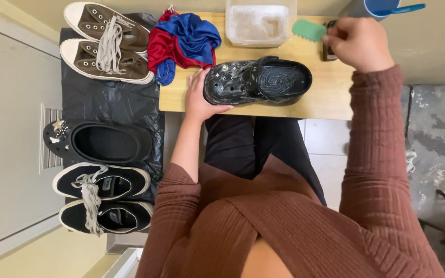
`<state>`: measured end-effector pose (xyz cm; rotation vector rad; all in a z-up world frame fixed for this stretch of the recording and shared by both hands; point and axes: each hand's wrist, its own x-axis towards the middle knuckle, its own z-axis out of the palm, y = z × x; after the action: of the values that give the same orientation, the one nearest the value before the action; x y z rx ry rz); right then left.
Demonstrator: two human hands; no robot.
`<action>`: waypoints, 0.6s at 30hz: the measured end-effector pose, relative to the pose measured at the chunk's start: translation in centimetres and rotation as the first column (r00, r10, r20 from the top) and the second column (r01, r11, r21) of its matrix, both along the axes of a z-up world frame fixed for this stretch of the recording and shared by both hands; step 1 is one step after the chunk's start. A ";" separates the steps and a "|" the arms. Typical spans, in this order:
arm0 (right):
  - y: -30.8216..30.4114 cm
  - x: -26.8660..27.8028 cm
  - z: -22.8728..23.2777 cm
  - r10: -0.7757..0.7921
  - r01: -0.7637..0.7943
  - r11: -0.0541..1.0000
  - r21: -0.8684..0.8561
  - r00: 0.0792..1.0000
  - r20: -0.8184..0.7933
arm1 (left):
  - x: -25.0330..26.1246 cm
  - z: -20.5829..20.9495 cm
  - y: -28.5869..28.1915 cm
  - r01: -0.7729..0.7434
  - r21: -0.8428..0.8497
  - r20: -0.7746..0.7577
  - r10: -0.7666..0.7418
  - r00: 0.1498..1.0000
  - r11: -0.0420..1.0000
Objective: Brushing the exterior of a black clog shoe with a small brush and soapy water to clean it.
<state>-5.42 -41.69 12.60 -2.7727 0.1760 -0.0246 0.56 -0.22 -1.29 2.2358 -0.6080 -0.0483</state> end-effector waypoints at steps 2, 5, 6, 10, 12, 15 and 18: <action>2.8 2.8 -0.5 -0.018 0.018 1.000 0.004 1.000 -0.011 | -0.1 0.0 0.0 -0.007 0.008 -0.009 0.007 1.000 1.000; 4.2 6.8 -5.0 -0.011 0.008 0.997 -0.078 0.999 -0.050 | -0.2 0.2 0.1 0.002 0.005 0.002 -0.002 1.000 1.000; 4.1 8.2 -7.0 0.018 -0.030 0.986 -0.167 0.997 -0.078 | 0.0 0.3 0.0 0.011 -0.009 0.025 -0.010 1.000 1.000; 5.8 10.0 -7.4 -0.010 -0.027 0.973 -0.230 0.987 -0.158 | 0.0 0.5 -0.1 0.014 -0.016 0.010 -0.014 1.000 1.000; 6.7 10.2 -6.4 -0.067 -0.009 0.968 -0.251 0.953 -0.296 | 0.0 0.5 0.0 0.013 0.012 0.014 -0.014 1.000 1.000; 4.9 9.3 -7.2 -0.044 0.015 0.979 -0.204 0.989 -0.141 | 0.0 0.3 0.0 0.022 -0.012 0.000 -0.022 1.000 1.000; 4.7 6.8 -6.8 -0.082 0.082 0.995 -0.062 0.997 -0.002 | 0.0 0.6 0.1 0.021 0.017 -0.018 -0.021 1.000 1.000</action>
<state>1.43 -37.04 5.76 -2.8261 0.2946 -0.0457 0.53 -0.16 -0.69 2.2436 -0.6239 -0.0843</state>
